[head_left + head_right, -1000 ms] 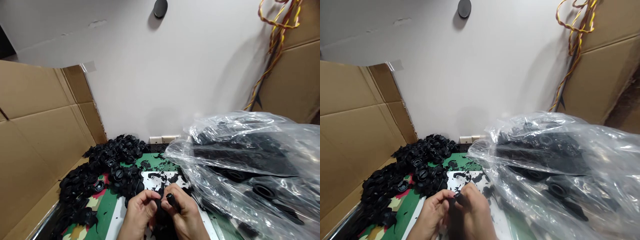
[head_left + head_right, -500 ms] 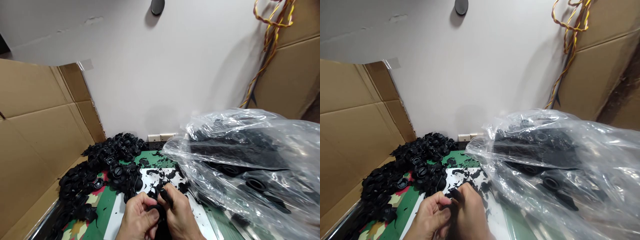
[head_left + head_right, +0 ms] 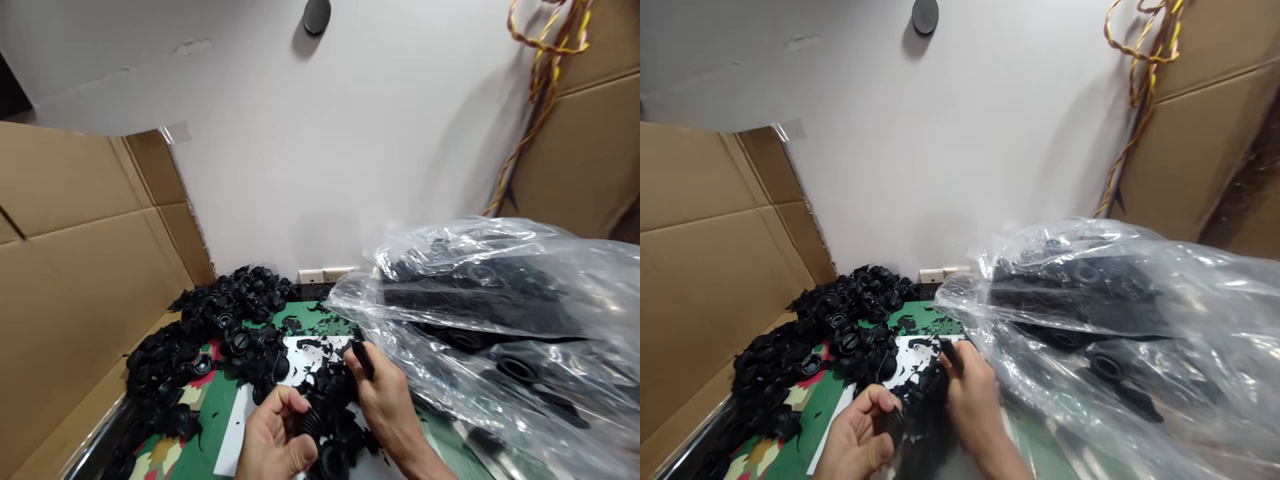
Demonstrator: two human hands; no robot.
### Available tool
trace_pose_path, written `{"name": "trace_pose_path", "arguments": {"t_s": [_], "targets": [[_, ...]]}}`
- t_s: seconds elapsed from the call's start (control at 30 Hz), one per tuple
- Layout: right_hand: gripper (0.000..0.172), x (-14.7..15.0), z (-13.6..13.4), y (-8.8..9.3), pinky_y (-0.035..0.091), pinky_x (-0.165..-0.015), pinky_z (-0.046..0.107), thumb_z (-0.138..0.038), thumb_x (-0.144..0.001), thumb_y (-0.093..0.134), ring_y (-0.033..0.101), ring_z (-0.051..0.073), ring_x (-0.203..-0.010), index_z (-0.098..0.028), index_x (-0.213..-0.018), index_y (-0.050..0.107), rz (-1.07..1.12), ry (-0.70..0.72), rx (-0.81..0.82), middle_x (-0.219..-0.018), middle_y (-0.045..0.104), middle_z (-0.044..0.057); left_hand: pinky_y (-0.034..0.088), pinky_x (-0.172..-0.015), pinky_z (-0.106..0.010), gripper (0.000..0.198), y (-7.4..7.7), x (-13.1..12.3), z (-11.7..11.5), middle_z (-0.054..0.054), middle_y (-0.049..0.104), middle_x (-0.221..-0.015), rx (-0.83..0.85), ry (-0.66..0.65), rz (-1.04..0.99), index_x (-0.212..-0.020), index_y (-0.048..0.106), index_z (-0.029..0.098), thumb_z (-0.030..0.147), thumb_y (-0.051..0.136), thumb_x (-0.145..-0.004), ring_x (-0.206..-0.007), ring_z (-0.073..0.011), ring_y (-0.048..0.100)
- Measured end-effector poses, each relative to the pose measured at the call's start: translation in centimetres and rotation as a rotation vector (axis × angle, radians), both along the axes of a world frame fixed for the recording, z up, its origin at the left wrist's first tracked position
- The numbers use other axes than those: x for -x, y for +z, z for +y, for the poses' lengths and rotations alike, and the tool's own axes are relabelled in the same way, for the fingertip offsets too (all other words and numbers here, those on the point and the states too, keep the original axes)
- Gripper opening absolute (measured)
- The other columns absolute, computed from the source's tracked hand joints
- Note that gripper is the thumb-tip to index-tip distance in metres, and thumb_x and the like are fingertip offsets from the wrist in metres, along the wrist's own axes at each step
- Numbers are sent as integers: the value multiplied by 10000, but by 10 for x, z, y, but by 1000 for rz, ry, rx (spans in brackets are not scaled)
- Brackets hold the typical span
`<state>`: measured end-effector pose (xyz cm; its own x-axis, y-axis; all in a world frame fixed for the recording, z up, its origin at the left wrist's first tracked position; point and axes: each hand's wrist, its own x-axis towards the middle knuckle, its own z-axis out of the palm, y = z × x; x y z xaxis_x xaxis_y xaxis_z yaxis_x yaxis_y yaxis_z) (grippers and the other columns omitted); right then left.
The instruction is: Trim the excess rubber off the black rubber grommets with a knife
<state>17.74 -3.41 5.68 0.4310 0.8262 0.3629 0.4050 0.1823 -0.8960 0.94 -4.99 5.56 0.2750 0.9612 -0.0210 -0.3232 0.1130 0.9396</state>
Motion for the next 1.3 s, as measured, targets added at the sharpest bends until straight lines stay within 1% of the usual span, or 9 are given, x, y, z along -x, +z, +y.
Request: {"name": "trace_pose_path", "arguments": {"t_s": [0.1,0.23,0.43,0.57,0.73,0.83,0.97,1.03,1.3], "targets": [[279,1,-1,-4,367,-478,259,-403,-806,414,437,160,-493,-236,-584,442,-14,58,-35,-532,463,-22,365,-479,-157,526,2,2,7,32,588,-654,-35,107,-6,-731,570,177,358,911,-374,-548,-81,487],[304,-2,-3,-10,362,-456,247,-421,-828,433,422,147,-477,-227,-596,459,-5,100,-88,-533,447,-29,415,-448,-156,415,0,5,9,38,601,-671,-52,259,56,-705,561,183,285,884,-464,-519,-84,538],[340,-9,-2,-21,403,-488,244,-485,-849,469,468,145,-512,-201,-682,554,117,79,-83,-572,491,-20,430,-337,-176,394,8,6,9,-122,728,-845,101,246,38,-749,609,138,385,844,-552,-573,-203,687],[386,-12,-3,-23,387,-453,243,-548,-803,528,447,133,-485,-194,-655,565,231,60,-81,-546,479,-24,433,-331,-176,393,13,10,12,-108,730,-895,140,284,-47,-745,646,130,345,874,-508,-547,-179,675],[444,-25,-6,-23,429,-419,257,-629,-718,595,506,152,-485,-186,-742,601,529,-133,-91,-585,578,17,461,-406,-190,341,20,35,17,-70,725,-789,89,444,-150,-796,700,132,276,870,-538,-562,-152,646],[396,-27,-5,-25,459,-439,262,-587,-743,595,539,162,-493,-192,-747,622,409,-212,-63,-587,608,19,481,-438,-207,309,25,43,15,-77,734,-874,46,476,-195,-817,706,155,260,855,-567,-588,-160,652],[126,-12,-5,-26,530,-634,280,-284,-815,563,647,207,-728,-221,-827,672,-12,159,-184,-803,687,49,482,-428,-216,257,25,31,8,-115,738,-924,33,347,-190,-789,703,157,263,836,-597,-628,-204,680],[252,-1,-7,-23,524,-745,281,-122,-794,517,645,209,-882,-241,-949,676,-95,309,-268,-955,677,63,479,-423,-205,254,24,22,5,-116,739,-897,35,309,-187,-785,704,154,288,828,-608,-636,-207,685],[154,31,-20,-6,462,-542,239,-178,-797,549,567,155,-627,-231,-837,688,176,493,-306,-705,580,17,452,-376,-184,352,13,1,4,-52,696,-697,46,239,-117,-777,696,145,389,837,-567,-492,-135,608]]}}
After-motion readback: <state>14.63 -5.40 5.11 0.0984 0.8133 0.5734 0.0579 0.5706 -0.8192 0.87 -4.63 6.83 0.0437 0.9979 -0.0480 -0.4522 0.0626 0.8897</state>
